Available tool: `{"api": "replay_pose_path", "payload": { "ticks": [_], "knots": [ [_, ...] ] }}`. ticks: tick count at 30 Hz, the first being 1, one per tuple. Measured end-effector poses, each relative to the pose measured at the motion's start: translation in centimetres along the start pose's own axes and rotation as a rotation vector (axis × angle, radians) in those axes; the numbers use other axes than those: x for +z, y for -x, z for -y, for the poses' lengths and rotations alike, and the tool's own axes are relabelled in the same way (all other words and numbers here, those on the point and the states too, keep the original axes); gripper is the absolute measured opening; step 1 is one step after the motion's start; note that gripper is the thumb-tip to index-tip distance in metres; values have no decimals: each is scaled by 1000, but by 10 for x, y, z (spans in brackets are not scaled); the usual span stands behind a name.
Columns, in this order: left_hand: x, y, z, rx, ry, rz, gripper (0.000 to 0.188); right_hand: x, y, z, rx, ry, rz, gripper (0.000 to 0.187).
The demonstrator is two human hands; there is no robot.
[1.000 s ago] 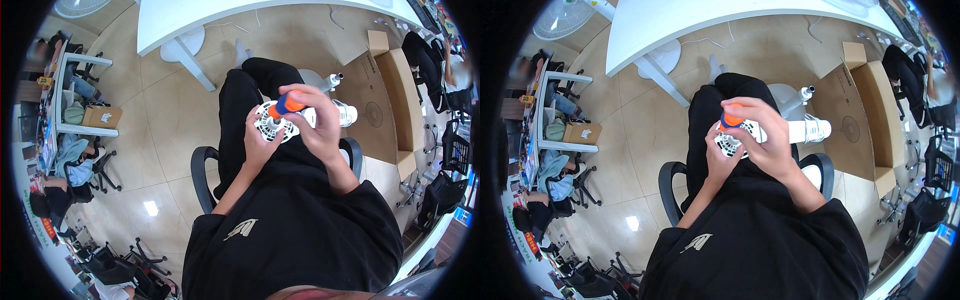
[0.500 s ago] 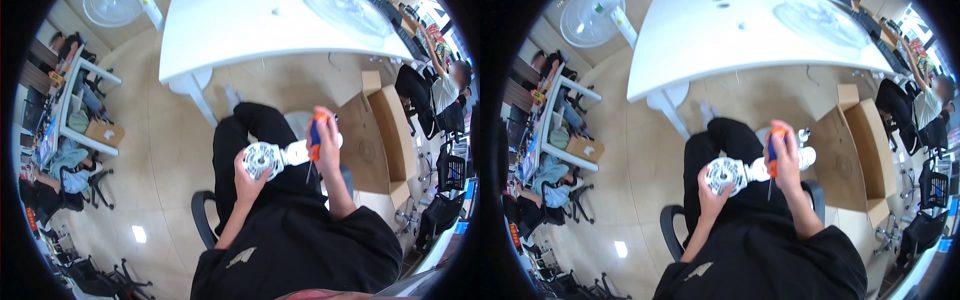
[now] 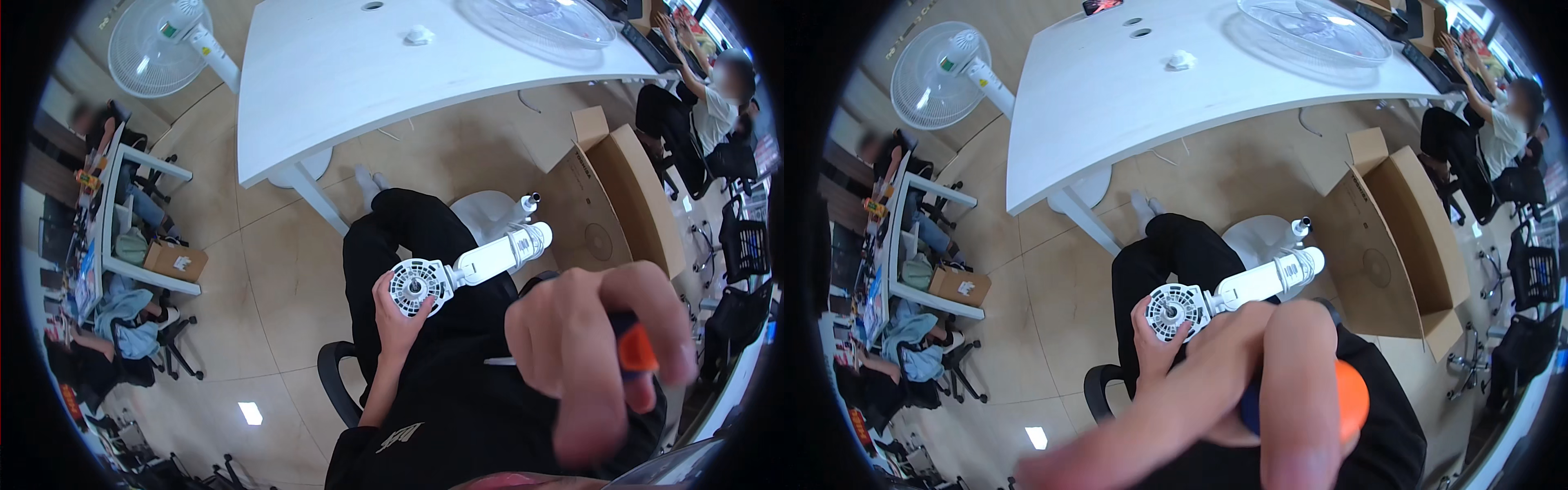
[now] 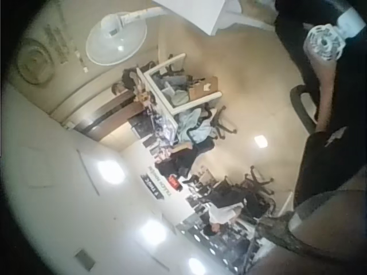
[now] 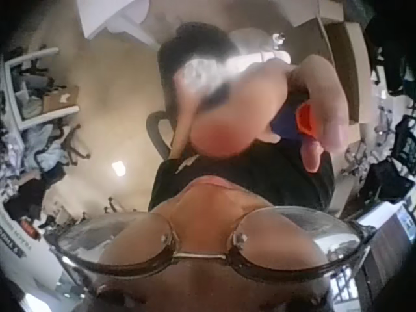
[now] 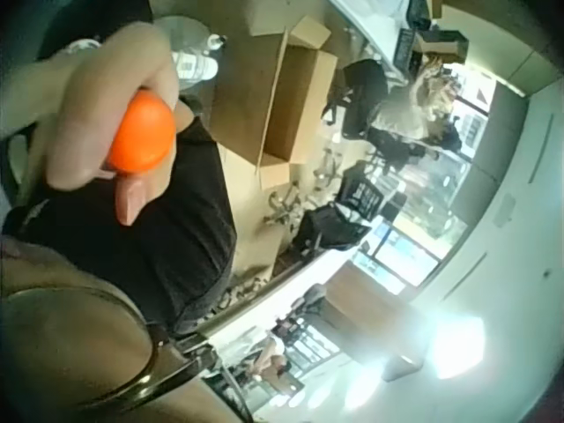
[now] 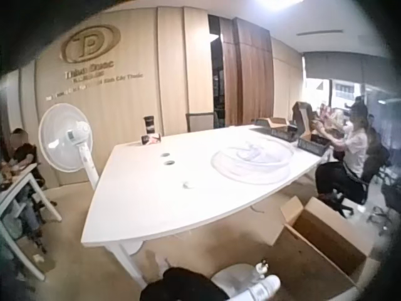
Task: The person is assembling or disassembling a fan motor, using a screwdriver to tighten components.
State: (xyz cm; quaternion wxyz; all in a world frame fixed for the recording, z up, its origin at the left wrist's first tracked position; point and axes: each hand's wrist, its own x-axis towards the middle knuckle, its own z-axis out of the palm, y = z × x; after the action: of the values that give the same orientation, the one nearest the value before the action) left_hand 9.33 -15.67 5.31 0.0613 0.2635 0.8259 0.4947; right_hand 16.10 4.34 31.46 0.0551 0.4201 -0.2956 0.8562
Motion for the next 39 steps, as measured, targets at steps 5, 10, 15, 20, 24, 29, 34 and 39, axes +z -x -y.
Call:
{"api": "replay_pose_path", "payload": {
  "ticks": [5,10,15,20,24,29,34,39],
  "knots": [
    [3,-4,0,12,3,29,86,25,-13,1,-99,-82,4,36],
    [1,-4,-3,23,-5,20,86,43,-14,2,-194,-175,0,29],
    [1,-4,4,24,1,24,85,24,-24,17,6,-38,65,18],
    [16,-7,4,56,79,52,85,-13,-4,22,-189,297,-280,20],
    [4,-1,9,50,44,13,86,-86,21,-7,-380,868,-598,52],
    [2,-7,2,66,42,72,86,-127,54,7,-209,1494,-894,58],
    [1,-16,-3,-23,142,143,90,-177,49,18,-448,1540,-1118,34],
    [6,-29,-2,-5,164,205,94,-209,26,32,-104,1771,-1231,32]
  ]
}}
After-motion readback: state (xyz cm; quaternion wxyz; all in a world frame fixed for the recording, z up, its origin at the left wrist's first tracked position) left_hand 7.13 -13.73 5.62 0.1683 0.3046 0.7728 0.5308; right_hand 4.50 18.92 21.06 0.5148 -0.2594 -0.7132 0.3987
